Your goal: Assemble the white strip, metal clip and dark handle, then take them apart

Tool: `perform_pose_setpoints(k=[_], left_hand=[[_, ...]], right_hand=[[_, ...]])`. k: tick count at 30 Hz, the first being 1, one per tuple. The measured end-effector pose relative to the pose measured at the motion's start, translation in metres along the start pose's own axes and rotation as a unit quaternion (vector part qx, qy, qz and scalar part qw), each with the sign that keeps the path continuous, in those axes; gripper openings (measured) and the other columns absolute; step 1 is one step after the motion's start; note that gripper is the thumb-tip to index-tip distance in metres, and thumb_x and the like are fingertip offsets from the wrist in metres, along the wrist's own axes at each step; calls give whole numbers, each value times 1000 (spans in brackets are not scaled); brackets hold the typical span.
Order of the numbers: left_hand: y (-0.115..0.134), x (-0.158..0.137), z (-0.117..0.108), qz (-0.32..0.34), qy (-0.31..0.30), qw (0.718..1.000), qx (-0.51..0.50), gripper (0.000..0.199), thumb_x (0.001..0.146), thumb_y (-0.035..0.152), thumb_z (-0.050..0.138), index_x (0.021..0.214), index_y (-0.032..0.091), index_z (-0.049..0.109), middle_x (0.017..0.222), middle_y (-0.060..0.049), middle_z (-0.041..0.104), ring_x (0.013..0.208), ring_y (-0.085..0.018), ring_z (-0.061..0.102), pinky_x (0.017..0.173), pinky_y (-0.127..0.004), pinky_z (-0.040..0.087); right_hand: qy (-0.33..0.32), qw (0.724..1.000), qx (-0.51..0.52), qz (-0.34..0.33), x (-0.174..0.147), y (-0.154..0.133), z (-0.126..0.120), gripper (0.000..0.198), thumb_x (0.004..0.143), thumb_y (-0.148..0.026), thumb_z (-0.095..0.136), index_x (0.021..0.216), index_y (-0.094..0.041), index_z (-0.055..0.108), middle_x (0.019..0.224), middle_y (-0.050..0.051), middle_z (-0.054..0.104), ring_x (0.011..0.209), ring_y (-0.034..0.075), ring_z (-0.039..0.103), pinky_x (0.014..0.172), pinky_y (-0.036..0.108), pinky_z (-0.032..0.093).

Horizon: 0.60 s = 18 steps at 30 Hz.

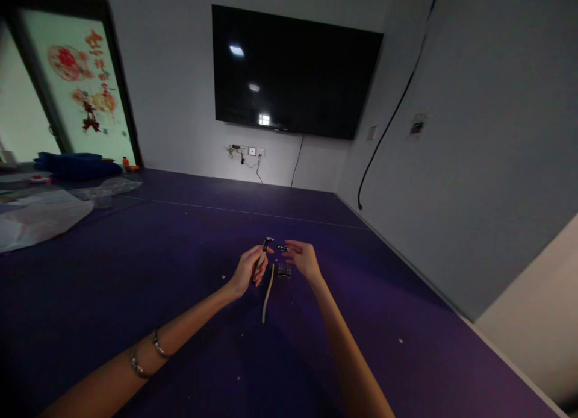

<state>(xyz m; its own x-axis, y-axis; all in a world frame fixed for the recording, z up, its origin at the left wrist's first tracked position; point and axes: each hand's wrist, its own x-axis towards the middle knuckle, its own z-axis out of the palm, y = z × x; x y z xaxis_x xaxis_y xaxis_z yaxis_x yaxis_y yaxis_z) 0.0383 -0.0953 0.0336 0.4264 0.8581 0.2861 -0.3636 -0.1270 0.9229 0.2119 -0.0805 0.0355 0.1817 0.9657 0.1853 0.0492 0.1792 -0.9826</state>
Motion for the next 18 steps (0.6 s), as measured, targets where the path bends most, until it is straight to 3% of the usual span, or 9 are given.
perform_pose_setpoints(k=[9, 18], left_hand=[[-2, -5, 3, 74, 4, 987, 143, 19, 76, 32, 56, 86, 16, 53, 64, 4, 53, 47, -8, 50, 46, -20, 40], [-8, -4, 0, 94, -4, 983, 159, 21, 77, 34, 58, 86, 16, 50, 68, 1, 57, 52, -10, 54, 51, -22, 43]], right_hand=[[-37, 995, -25, -89, -12, -28, 8, 33, 66, -30, 64, 95, -16, 67, 91, 9, 71, 80, 22, 67, 63, 30, 54], [-61, 989, -50, -128, -17, -39, 10, 32, 67, -30, 64, 95, -17, 68, 94, 9, 70, 85, 22, 66, 73, 34, 52]])
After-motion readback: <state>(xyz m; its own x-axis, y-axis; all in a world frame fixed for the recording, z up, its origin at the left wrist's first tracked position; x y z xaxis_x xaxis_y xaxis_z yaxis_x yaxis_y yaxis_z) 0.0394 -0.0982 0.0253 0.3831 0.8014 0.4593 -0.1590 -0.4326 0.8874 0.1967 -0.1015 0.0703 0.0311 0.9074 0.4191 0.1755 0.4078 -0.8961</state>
